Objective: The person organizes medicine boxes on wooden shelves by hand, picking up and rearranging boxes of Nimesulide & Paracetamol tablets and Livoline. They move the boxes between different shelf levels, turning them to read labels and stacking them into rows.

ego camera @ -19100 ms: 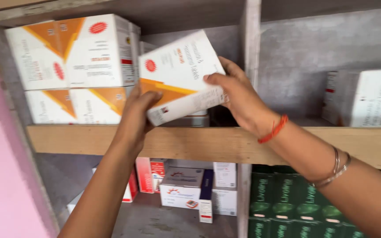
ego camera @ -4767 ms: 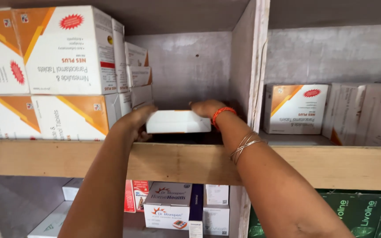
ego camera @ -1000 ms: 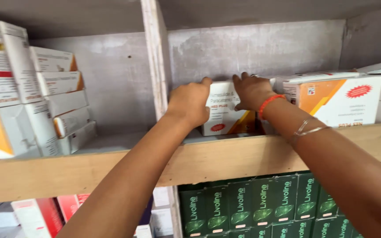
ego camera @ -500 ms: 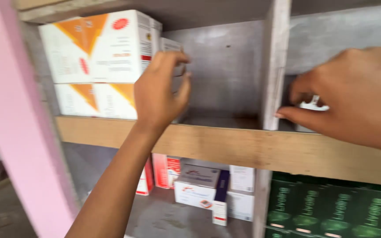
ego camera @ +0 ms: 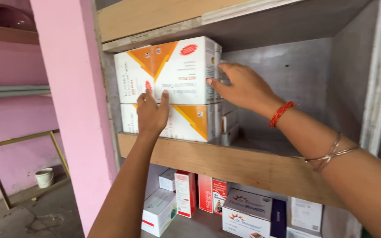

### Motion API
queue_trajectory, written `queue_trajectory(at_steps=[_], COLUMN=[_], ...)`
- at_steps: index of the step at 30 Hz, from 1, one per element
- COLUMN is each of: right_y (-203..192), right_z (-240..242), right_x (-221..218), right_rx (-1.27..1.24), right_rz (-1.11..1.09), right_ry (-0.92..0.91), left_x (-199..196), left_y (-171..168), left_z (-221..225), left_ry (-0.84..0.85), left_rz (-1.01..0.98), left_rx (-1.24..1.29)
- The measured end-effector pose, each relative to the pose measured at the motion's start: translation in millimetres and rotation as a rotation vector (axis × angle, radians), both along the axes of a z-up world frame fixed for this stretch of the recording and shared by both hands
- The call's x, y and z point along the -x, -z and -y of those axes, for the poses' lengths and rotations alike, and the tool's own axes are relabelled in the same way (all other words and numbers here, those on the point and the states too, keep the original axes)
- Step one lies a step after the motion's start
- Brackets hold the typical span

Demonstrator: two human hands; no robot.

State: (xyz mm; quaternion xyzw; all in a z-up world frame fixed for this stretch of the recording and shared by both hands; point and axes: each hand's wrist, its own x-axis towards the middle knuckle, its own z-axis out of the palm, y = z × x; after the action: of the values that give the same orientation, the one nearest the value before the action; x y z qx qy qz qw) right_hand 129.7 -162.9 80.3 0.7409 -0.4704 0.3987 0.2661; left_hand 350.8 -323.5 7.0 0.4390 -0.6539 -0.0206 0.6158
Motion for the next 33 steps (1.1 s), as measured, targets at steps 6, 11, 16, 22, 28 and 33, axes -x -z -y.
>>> queue_trajectory(at_steps=[6,11,16,22,28,33], right_y=[26.2,37.6,36.5,39.1,48.0,42.9], right_z=[78.3,83.6,70.3,36.4,-44.0,-136.4], right_x=[1.8,-11.2,-13.2,14.1,27.7,70.8], right_rx=[-0.144,-0.073,-0.229,0.083,0.237,0.224], right_rz=[0.203,0.277,0.677,0.416,0.262,0.203], right_ry=[-0.191,-0.192,-0.351,-0.448,-0.477,-0.567], left_x=[8.8,13.2,13.5,24.4,37.1,64.0], left_y=[-9.7,-18.0,-18.3,-2.7,20.1,18.9], left_z=[21.1,13.6,-9.4,-15.0,-65.2,-138.2], left_ry=[0.099,0.152,0.266,0.532,0.696,0.743], left_rz=[-0.046,-0.140,-0.226,-0.202,-0.294,-0.152], left_rx=[-0.201,-0.149,-0.022,0.390,0.615,0.777])
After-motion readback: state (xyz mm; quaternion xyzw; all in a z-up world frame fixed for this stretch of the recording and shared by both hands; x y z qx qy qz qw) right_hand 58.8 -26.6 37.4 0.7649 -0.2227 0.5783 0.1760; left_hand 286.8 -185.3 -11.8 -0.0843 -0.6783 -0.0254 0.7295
